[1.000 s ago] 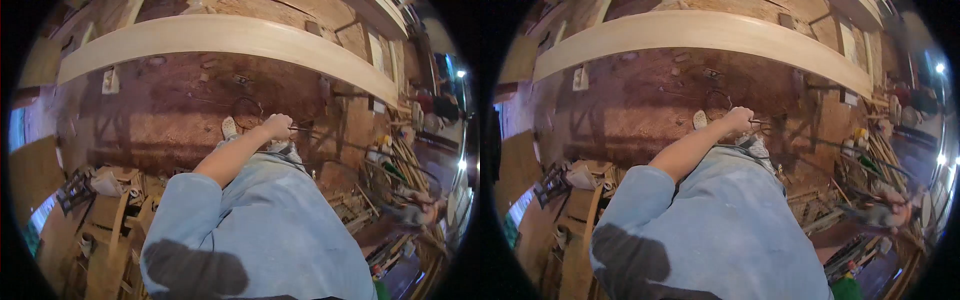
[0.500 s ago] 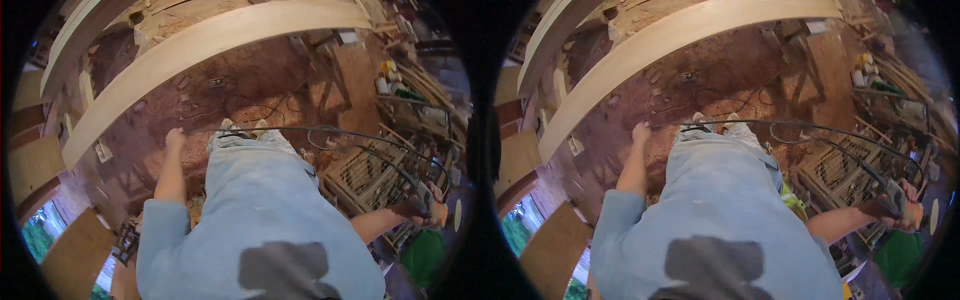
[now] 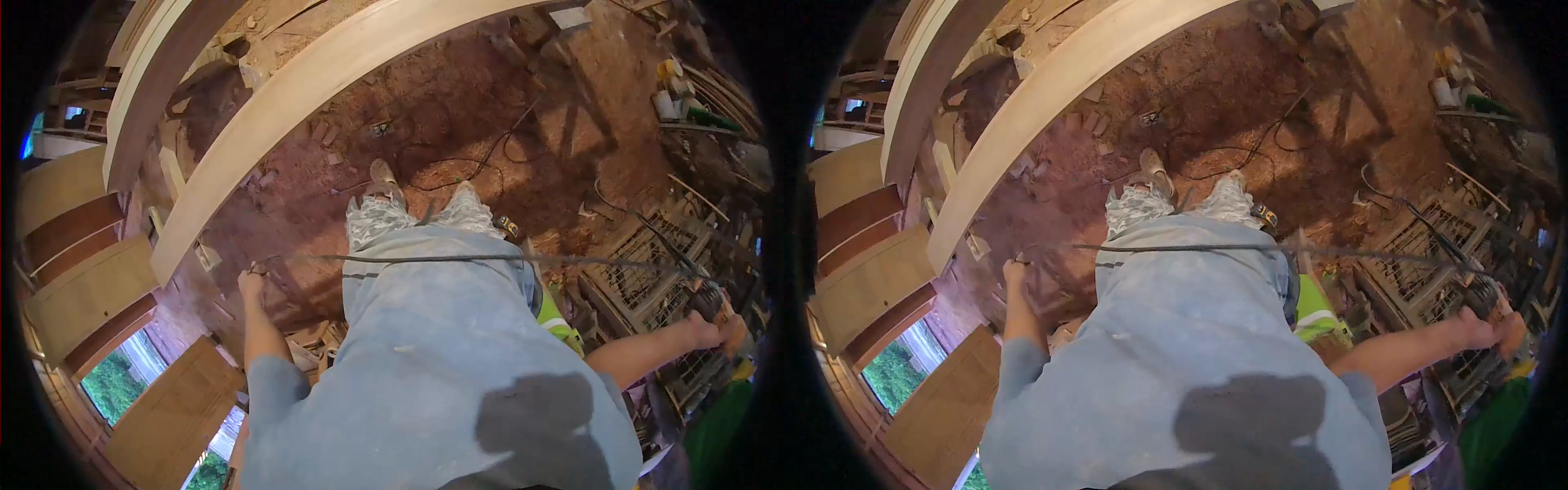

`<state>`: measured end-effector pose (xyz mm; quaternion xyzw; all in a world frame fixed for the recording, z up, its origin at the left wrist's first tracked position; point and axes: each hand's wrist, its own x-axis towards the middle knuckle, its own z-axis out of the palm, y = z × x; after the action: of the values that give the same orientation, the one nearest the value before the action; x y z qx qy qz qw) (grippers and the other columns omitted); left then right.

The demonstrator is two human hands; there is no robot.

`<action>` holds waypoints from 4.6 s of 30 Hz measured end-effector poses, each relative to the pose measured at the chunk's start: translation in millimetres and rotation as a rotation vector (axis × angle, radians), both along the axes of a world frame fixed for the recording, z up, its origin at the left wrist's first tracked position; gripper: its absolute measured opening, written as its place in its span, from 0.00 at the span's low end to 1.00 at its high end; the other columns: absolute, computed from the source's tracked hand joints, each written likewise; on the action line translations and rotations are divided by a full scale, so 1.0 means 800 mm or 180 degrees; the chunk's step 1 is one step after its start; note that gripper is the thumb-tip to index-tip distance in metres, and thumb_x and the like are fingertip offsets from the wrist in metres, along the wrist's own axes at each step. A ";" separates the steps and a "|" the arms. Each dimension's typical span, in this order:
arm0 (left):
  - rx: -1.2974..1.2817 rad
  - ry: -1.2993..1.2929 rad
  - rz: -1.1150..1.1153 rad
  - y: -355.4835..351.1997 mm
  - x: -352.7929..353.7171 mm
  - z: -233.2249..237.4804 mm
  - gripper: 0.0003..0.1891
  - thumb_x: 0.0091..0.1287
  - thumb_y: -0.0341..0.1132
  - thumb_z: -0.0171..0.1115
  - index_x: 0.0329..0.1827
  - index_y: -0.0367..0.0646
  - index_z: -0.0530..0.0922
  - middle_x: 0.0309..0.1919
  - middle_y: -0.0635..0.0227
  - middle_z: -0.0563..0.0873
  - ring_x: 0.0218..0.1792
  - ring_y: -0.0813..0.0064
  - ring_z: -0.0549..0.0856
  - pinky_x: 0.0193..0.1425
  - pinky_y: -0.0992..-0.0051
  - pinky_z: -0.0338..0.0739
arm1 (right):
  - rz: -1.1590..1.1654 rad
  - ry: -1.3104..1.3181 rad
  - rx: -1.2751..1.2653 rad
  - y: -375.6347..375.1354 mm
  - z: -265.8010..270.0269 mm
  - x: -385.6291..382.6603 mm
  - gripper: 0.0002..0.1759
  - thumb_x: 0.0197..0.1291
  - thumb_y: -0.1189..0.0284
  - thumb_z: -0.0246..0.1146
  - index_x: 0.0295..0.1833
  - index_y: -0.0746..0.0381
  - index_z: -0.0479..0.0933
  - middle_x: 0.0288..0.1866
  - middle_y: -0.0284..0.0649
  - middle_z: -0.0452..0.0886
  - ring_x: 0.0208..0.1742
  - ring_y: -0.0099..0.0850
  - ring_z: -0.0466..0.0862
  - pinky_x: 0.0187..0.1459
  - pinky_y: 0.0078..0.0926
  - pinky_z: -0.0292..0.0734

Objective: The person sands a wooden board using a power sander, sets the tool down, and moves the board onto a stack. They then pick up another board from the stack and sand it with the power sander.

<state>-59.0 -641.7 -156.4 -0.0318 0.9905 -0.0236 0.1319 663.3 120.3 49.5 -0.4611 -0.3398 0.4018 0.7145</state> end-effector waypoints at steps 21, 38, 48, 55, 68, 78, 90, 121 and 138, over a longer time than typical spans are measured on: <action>-0.0287 -0.1224 -0.3616 0.263 -0.186 -0.168 0.30 0.63 0.41 0.65 0.65 0.32 0.74 0.53 0.41 0.85 0.54 0.44 0.85 0.69 0.54 0.73 | -0.1160 -0.0145 -0.1272 -0.322 -0.033 -0.249 0.25 0.72 0.59 0.59 0.63 0.68 0.74 0.57 0.52 0.80 0.57 0.49 0.81 0.61 0.53 0.77; 0.1495 -0.1588 -0.1499 0.411 -0.218 -0.422 0.25 0.62 0.47 0.68 0.45 0.27 0.82 0.31 0.64 0.84 0.31 0.69 0.82 0.37 0.66 0.77 | -0.0330 0.1243 -0.3295 -0.423 -0.457 -0.463 0.26 0.58 0.70 0.69 0.61 0.65 0.72 0.45 0.43 0.82 0.46 0.40 0.84 0.46 0.40 0.82; 0.1063 -0.2430 -0.0348 0.514 -0.230 -0.616 0.20 0.63 0.40 0.68 0.55 0.39 0.79 0.39 0.64 0.85 0.39 0.69 0.84 0.37 0.66 0.81 | -0.0544 0.1325 -0.4168 -0.389 -0.688 -0.532 0.15 0.58 0.67 0.71 0.49 0.60 0.79 0.37 0.36 0.81 0.39 0.32 0.84 0.44 0.34 0.81; 0.0559 -0.2104 -0.0646 0.485 -0.285 -0.727 0.16 0.69 0.42 0.62 0.52 0.41 0.80 0.40 0.64 0.84 0.41 0.70 0.84 0.40 0.67 0.81 | -0.0391 0.2833 -0.4113 -0.378 -0.703 -0.589 0.15 0.61 0.62 0.68 0.45 0.62 0.77 0.37 0.41 0.84 0.37 0.36 0.86 0.39 0.37 0.87; 0.0869 -0.2508 -0.0676 0.488 -0.339 -0.839 0.14 0.68 0.41 0.66 0.47 0.39 0.81 0.34 0.66 0.83 0.29 0.70 0.80 0.30 0.68 0.76 | -0.0334 0.2480 -0.4157 -0.360 -0.702 -0.606 0.13 0.59 0.71 0.69 0.48 0.58 0.76 0.32 0.34 0.81 0.28 0.27 0.83 0.31 0.27 0.81; -0.0734 -0.1313 -0.3157 0.575 -0.242 -0.741 0.24 0.67 0.50 0.62 0.53 0.37 0.84 0.45 0.47 0.88 0.50 0.49 0.88 0.55 0.56 0.82 | -0.1152 0.3018 -0.3568 -0.379 -0.734 -0.565 0.13 0.63 0.69 0.68 0.50 0.60 0.76 0.35 0.36 0.81 0.32 0.31 0.84 0.34 0.31 0.83; -0.0594 -0.1525 -0.1823 0.572 -0.282 -0.827 0.24 0.64 0.47 0.66 0.58 0.42 0.84 0.41 0.52 0.89 0.37 0.61 0.90 0.34 0.67 0.83 | -0.2373 0.3569 -0.3382 -0.399 -0.759 -0.540 0.15 0.67 0.65 0.66 0.54 0.59 0.74 0.39 0.41 0.82 0.39 0.39 0.85 0.44 0.43 0.84; 0.0055 -0.2862 -0.2981 0.589 -0.283 -0.745 0.26 0.71 0.54 0.59 0.48 0.36 0.83 0.40 0.52 0.88 0.42 0.51 0.87 0.50 0.53 0.78 | -0.1306 0.1679 -0.3416 -0.375 -0.705 -0.525 0.31 0.64 0.65 0.63 0.66 0.75 0.69 0.55 0.51 0.81 0.55 0.43 0.83 0.64 0.43 0.77; -0.0830 -0.1902 -0.2953 0.616 -0.264 -0.779 0.28 0.56 0.54 0.68 0.40 0.32 0.87 0.40 0.43 0.89 0.48 0.46 0.88 0.54 0.55 0.81 | -0.0557 0.2266 -0.3982 -0.347 -0.681 -0.604 0.19 0.52 0.71 0.69 0.48 0.70 0.77 0.34 0.46 0.84 0.33 0.35 0.85 0.37 0.33 0.83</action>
<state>-269.9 -149.2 -779.6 0.3988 0.8092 -0.2092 0.3773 180.2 -157.3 -495.0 -0.6502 0.2450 0.5881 0.4138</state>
